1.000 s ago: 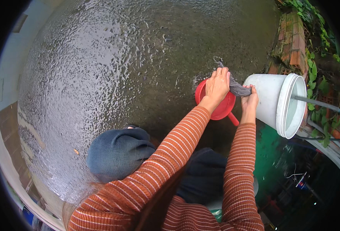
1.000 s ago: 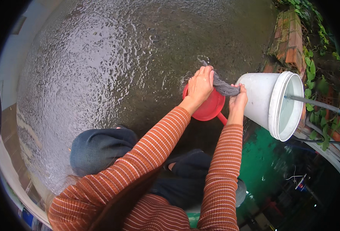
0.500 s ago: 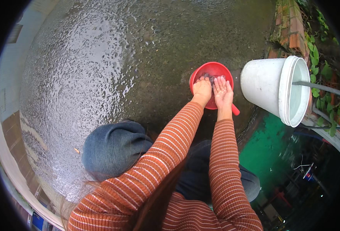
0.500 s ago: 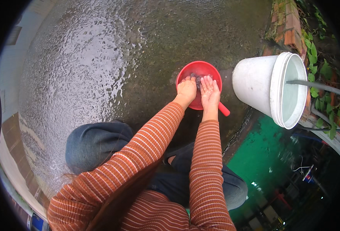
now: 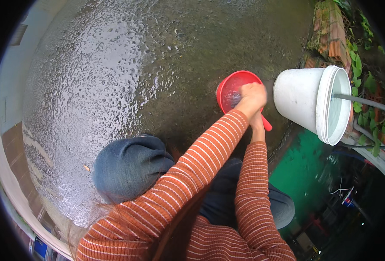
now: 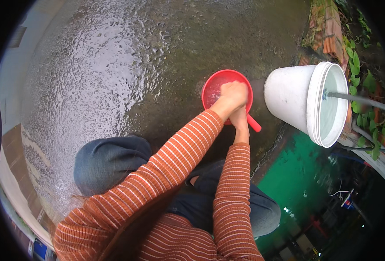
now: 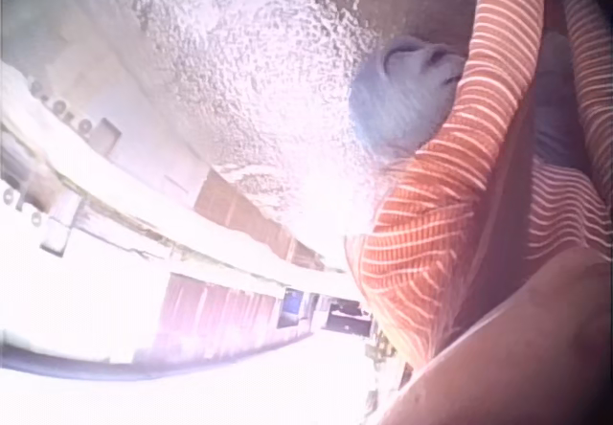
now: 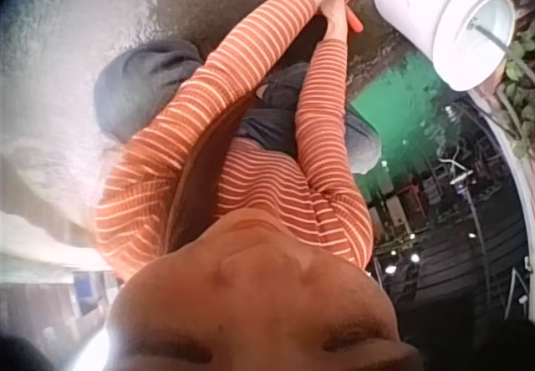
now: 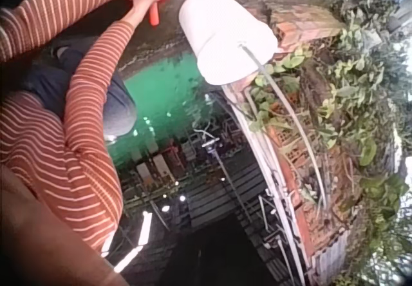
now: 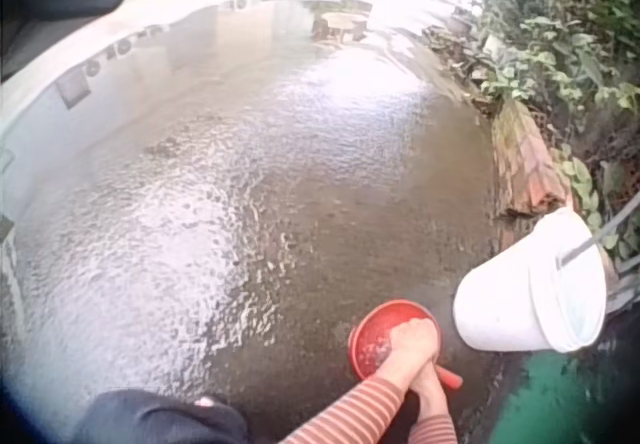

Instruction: The person wipes a large white board and a green table with a cloth, then washes the cloth in a bucket. They return to the workshop and wipe the inside of several black plastic crates with the damp cloth.

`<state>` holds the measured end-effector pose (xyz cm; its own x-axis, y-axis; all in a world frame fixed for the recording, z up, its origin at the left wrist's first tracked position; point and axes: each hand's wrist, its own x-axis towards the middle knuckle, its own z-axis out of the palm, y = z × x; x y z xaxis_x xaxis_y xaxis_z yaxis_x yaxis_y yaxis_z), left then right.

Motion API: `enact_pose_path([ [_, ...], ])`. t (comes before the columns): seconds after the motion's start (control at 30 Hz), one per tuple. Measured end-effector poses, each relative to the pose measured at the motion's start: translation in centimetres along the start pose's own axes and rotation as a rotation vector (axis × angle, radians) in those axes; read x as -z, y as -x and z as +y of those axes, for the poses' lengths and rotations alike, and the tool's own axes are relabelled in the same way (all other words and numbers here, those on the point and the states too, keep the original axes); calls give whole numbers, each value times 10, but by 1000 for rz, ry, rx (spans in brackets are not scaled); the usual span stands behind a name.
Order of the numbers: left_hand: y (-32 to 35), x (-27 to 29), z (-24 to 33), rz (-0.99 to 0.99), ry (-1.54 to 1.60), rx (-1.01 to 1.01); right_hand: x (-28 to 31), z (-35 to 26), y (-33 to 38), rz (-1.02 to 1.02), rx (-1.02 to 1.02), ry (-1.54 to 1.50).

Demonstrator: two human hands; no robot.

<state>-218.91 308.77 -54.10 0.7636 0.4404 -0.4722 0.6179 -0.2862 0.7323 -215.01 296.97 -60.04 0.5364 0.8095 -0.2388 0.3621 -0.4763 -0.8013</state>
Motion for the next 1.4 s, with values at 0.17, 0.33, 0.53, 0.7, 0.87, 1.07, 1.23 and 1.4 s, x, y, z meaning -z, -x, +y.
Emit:
enact_pose_path([
  [0.17,-16,80,10,332,885,-39,29,8,-14,314,-360,-981],
  [0.33,-33,68,-43,339,1374,128,54,-127,-46,119,52,-1462],
  [0.53,-24,51,-28,3,2434,-118,3,-178,-99,426,178,-374],
  [0.7,-34,71,-49,215,2715,-415,-39,-172,-109,199,801,504],
  [0.87,-47,60,-66,168,2757,-501,-54,-193,-117,35,412,145],
  [1.07,-50,46,-57,617,2111,-66,-54,-194,-127,208,-2,-179],
  [1.23,-13,44,-34,589,789,183,16,-124,-136,107,-454,-1058],
  [1.4,-26,27,-64,797,295,66,78,-63,-67,124,-501,-717],
])
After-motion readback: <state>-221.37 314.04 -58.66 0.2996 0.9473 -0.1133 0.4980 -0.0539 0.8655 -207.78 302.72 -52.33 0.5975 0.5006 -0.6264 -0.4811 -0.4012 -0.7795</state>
